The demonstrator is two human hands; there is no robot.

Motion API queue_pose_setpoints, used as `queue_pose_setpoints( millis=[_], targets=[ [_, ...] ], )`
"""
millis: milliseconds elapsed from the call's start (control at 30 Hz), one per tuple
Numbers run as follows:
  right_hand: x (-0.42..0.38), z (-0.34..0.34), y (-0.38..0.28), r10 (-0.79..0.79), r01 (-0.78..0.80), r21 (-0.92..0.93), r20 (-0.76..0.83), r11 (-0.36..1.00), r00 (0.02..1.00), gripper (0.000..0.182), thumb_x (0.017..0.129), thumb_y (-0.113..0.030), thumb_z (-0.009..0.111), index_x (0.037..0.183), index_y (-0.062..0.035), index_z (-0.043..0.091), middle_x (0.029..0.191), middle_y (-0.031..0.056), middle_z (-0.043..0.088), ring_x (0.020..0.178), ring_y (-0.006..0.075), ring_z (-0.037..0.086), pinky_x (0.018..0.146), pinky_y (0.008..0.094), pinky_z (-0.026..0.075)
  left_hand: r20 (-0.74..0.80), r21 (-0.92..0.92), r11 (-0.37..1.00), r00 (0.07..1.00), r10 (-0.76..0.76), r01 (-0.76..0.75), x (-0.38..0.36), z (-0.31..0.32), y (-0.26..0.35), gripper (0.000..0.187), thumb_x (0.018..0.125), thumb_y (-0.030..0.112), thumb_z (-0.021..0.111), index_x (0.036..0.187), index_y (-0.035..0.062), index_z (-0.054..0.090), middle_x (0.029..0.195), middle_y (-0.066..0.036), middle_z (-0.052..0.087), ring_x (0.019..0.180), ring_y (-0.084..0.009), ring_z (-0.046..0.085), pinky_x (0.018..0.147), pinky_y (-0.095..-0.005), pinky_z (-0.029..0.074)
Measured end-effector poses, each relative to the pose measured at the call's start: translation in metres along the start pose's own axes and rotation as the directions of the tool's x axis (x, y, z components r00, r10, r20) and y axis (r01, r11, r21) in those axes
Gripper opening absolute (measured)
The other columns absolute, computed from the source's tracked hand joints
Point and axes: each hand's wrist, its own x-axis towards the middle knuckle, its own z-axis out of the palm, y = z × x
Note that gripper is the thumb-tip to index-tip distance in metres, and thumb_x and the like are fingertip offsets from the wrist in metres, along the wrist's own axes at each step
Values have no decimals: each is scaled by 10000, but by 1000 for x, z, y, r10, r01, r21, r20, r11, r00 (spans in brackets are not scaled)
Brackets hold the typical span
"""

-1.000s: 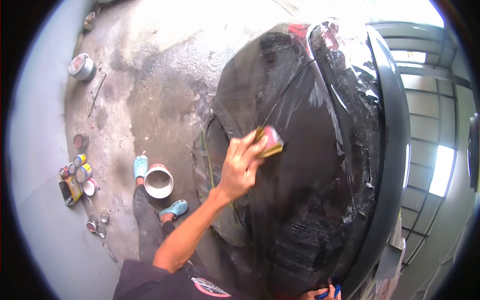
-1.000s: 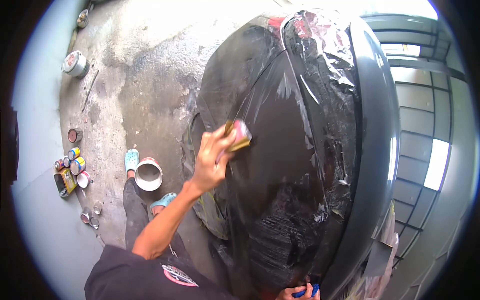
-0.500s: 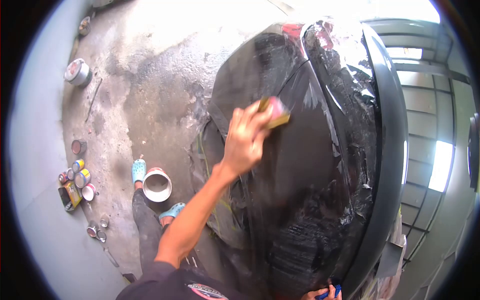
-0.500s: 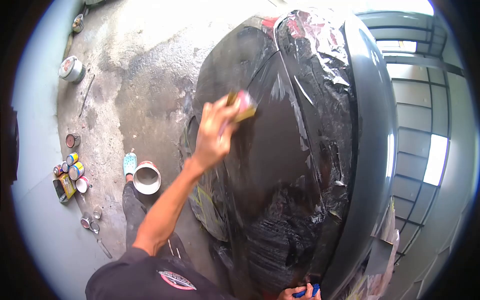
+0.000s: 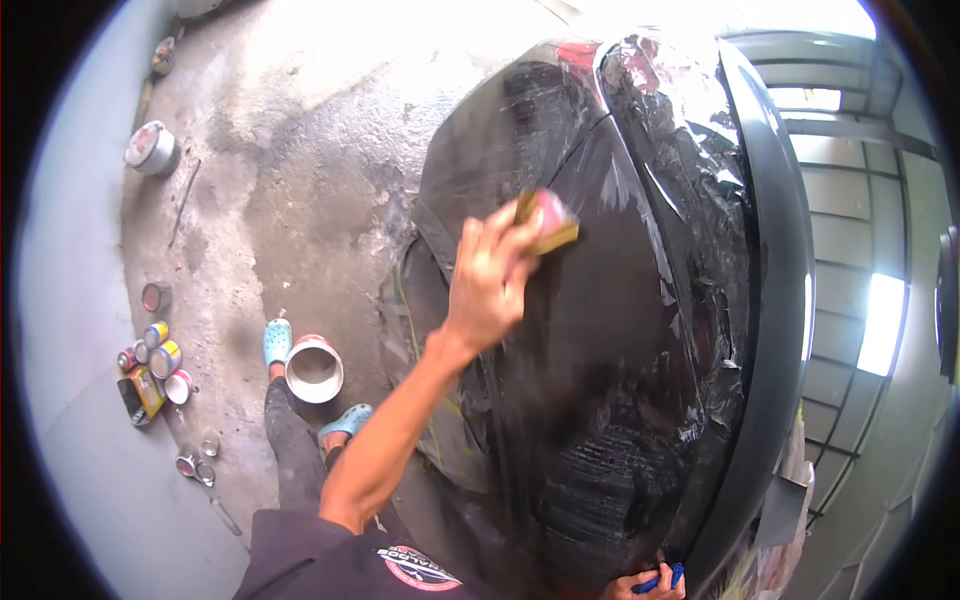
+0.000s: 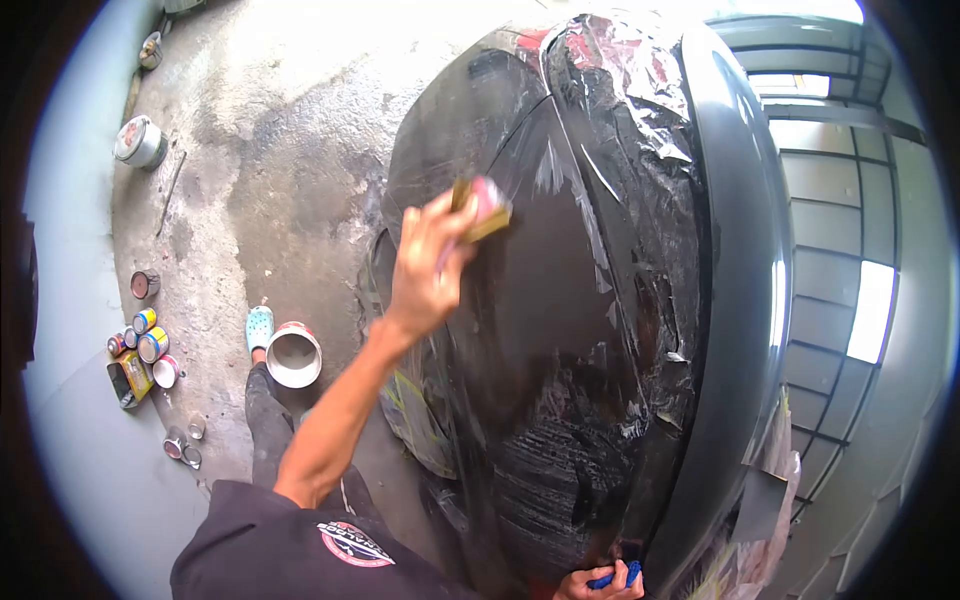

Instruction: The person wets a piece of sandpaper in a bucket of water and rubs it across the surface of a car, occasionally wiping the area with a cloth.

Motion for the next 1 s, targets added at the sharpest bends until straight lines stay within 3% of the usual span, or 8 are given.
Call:
queue_pose_setpoints(
  millis=[133, 267, 467, 533, 667, 833, 867, 1000],
  targets=[
    [-1, 1, 2, 10, -10, 10, -18, 1000, 1000, 379, 1135, -364, 565, 1000, -67, 758, 1024, 217, 664, 960, 432, 623, 864, 580, 488, 51, -91, 987, 990, -131, 136, -91, -14, 44, 564, 840, -29, 787, 1390, 71, 715, 1526, -230, 619, 1231, -454, 615, 1096, -519, 497],
    [1, 2, -1, 8, -8, 5, -20, 1000, 1000, 369, 1134, -360, 568, 1003, -73, 760, 1022, 214, 670, 955, 433, 628, 861, 577, 490, -17, 52, 994, 995, -99, 100, -18, -2, 2, 481, 890, 10, 760, 1364, 61, 697, 1436, -227, 650, 1209, -471, 613, 1095, -530, 494],
    [4, 2, -2, 15, -15, 29, -29, 999, 999, 348, 1129, -353, 581, 1006, -83, 764, 1035, 210, 682, 944, 430, 638, 854, 571, 497, 21, -53, 970, 972, -235, 236, -95, -17, 63, 450, 885, 48, 811, 1323, 25, 712, 1355, -249, 669, 1242, -468, 644, 1087, -533, 515],
    [6, -2, 0, -4, 4, 28, -17, 1000, 1000, 335, 1123, -345, 589, 1006, -84, 764, 1043, 210, 686, 942, 426, 641, 852, 569, 500, 26, -108, 935, 941, -338, 339, -115, -23, 104, 417, 903, 93, 821, 1299, 19, 713, 1279, -255, 665, 1161, -436, 689, 1001, -485, 573],
    [3, -3, 1, 5, -4, 31, -7, 1000, 1000, 318, 1110, -331, 599, 1004, -84, 768, 1053, 208, 688, 957, 422, 642, 859, 565, 502, -38, -40, 911, 910, -413, 411, -72, -5, 52, 361, 971, 163, 783, 1288, 11, 703, 1123, -225, 617, 961, -439, 689, 823, -520, 566],
    [-1, -3, 1, 37, -37, 48, 3, 998, 999, 307, 1098, -330, 609, 1007, -91, 777, 1082, 211, 688, 987, 420, 643, 887, 567, 502, 2, -31, 898, 899, -438, 438, -117, -14, 84, 347, 952, 171, 802, 1233, -4, 695, 1102, -229, 621, 984, -435, 683, 835, -514, 569],
    [0, -3, 2, 37, -38, 48, 8, 998, 999, 304, 1097, -333, 614, 1009, -91, 777, 1093, 212, 689, 990, 419, 644, 893, 568, 502, -32, -36, 935, 935, -353, 352, -136, -17, 105, 303, 932, 117, 789, 1169, -35, 675, 1035, -200, 610, 908, -349, 635, 809, -449, 534],
    [-18, -1, 20, 2, -5, 53, 49, 999, 999, 161, 1044, -126, 586, 1089, -33, 710, 1115, 204, 664, 1032, 391, 627, 916, 557, 492, -65, -57, 907, 905, -420, 417, -143, -9, 118, 328, 928, 98, 796, 1182, -66, 670, 1033, -200, 602, 943, -357, 642, 840, -448, 538]
  ],
)
